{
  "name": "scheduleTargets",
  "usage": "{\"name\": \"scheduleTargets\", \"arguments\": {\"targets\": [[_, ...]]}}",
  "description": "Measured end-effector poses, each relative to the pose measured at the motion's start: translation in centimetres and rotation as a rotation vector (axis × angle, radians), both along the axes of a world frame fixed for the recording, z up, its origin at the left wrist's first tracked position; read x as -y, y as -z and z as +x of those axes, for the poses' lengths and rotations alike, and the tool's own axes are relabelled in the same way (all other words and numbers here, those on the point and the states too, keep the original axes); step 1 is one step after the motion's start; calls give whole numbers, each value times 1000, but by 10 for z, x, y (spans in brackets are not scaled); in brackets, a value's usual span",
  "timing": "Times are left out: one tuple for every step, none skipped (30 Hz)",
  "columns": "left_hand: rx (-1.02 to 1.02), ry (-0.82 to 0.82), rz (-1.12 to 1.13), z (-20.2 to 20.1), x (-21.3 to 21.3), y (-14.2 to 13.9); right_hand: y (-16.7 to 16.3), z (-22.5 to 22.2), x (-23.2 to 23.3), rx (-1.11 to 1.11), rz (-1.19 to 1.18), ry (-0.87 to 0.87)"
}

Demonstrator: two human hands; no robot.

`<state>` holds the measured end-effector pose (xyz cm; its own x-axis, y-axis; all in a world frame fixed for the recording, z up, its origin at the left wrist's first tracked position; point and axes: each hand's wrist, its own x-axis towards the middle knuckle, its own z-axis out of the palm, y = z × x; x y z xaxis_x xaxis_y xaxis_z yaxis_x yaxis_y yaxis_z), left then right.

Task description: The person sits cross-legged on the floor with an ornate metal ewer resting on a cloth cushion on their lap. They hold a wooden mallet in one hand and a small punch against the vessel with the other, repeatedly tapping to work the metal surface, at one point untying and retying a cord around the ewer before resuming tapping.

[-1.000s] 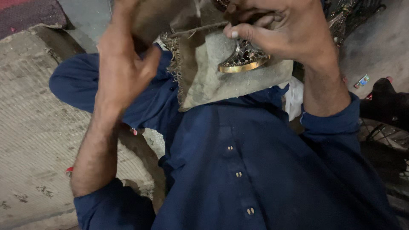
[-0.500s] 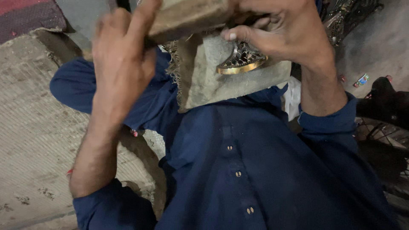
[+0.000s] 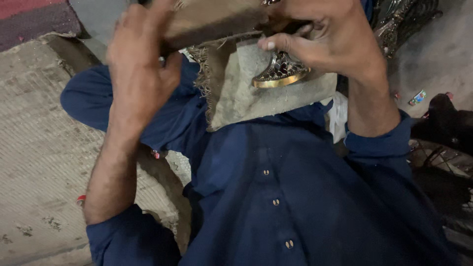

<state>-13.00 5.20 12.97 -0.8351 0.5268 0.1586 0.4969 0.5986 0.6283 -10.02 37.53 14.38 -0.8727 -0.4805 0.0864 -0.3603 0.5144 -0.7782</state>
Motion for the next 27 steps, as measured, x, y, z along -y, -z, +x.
{"name": "scheduleTargets", "arguments": {"targets": [[225,-67,122,0,-1,0,-1,0,0,13,-1,-3],[457,-127,244,-1,-1,0,-1,1,0,30,-1,-2],[247,-64,108,-1,0,0,-1,2,0,45,-2,-4],[34,-1,-27,-2,0,1,-1,2,-1,55,-3,-9],[-179,61,-163,-2,1,2,0,1,-1,63,-4,-17],[4,11,28,-2,2,3,1,0,-1,72,-9,-26],[191,-32,221,-2,3,4,2,-1,-1,52,-52,-38],[383,-73,414,-1,3,6,3,-1,-1,36,-95,-47],[238,-16,216,0,5,7,4,-2,-1,22,-103,-42],[86,41,22,1,6,8,4,-3,-1,9,-111,-38],[-69,95,-172,0,7,9,4,-3,-1,-2,-86,-19],[-82,78,-134,0,10,10,4,-3,-1,-5,-68,-3],[-90,65,-98,0,13,11,4,-3,-1,33,-135,-36],[-40,57,-46,0,15,13,3,-2,-2,74,-201,-62],[9,49,8,1,18,14,3,1,-1,108,-209,-36],[117,34,72,2,21,15,3,4,-2,142,-218,-9],[199,29,136,4,22,17,4,7,-1,161,-171,57],[279,20,201,7,23,19,5,9,-1,174,-126,120],[334,23,266,10,23,21,7,9,-2,135,-159,82],[383,20,281,12,23,22,8,9,-2,104,-196,43],[432,15,296,14,23,22,8,12,-1,108,-224,32],[468,6,263,15,21,22,9,13,0,112,-252,20],[457,18,262,15,20,21,8,13,0,137,-267,32],[447,30,262,15,18,20,8,13,1,130,-252,39],[398,64,289,14,15,17,7,12,1,123,-236,47],[403,51,287,14,13,13,4,12,2,86,-189,53],[409,38,286,13,10,10,3,11,3,46,-141,60]]}}
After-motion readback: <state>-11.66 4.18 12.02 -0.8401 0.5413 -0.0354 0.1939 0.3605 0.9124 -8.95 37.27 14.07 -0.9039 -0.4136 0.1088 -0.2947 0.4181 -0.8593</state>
